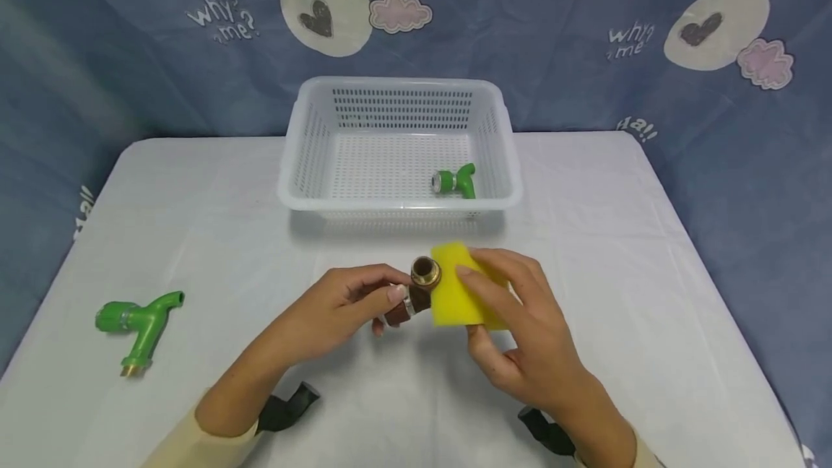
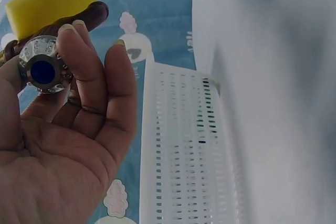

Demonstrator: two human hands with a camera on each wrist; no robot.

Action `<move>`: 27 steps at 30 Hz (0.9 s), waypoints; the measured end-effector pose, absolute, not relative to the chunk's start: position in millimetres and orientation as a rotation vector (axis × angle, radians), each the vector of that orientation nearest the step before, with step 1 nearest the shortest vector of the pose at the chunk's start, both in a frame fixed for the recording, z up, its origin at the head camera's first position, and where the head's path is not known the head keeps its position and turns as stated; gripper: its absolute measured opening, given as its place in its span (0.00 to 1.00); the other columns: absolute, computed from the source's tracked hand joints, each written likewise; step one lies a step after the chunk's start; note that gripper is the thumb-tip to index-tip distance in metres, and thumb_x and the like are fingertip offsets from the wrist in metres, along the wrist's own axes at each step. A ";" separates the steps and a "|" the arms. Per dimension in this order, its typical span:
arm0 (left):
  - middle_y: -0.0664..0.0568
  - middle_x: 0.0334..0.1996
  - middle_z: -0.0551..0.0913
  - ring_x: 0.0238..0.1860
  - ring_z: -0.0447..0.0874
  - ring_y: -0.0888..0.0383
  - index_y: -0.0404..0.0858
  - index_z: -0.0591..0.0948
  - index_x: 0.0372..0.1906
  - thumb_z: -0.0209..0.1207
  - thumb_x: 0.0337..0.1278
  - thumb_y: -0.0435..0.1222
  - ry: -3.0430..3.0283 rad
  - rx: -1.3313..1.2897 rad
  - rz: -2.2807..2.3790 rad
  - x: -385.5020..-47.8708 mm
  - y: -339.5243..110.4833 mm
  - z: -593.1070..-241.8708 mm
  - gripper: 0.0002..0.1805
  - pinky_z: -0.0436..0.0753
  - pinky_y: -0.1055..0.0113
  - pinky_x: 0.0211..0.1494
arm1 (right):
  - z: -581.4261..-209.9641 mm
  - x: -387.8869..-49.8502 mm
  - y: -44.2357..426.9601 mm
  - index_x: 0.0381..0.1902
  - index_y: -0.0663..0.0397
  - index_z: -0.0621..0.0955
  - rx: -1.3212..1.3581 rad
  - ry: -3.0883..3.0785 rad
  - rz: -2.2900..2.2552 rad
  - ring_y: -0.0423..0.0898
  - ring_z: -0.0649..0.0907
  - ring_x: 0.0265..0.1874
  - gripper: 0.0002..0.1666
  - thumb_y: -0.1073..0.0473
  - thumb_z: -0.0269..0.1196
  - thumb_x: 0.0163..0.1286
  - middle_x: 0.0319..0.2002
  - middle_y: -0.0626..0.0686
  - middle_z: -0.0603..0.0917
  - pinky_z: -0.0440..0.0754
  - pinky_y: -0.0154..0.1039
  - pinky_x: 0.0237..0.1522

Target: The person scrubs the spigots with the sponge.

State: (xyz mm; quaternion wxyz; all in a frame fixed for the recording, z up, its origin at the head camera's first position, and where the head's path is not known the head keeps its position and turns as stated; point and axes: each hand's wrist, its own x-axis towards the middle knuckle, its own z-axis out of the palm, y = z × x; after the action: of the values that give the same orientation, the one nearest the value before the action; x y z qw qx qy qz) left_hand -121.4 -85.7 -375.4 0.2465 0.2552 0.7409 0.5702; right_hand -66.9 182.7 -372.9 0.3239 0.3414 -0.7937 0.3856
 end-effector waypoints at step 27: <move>0.53 0.40 0.88 0.40 0.87 0.51 0.48 0.87 0.55 0.58 0.80 0.40 2.063 0.710 1.531 -122.7 -91.1 -370.7 0.11 0.88 0.57 0.40 | -385.2 -64.3 194.9 0.58 0.51 0.86 0.888 -2.362 0.762 0.62 0.77 0.59 0.28 0.62 0.56 0.60 0.63 0.60 0.80 0.74 0.57 0.59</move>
State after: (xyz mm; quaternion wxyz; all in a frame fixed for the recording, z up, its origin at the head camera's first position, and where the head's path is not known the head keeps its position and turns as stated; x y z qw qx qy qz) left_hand -122.7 -91.1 -370.7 0.2360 0.2589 0.7522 0.5581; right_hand -64.3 194.9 -385.2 0.2500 0.3262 -0.8676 0.2800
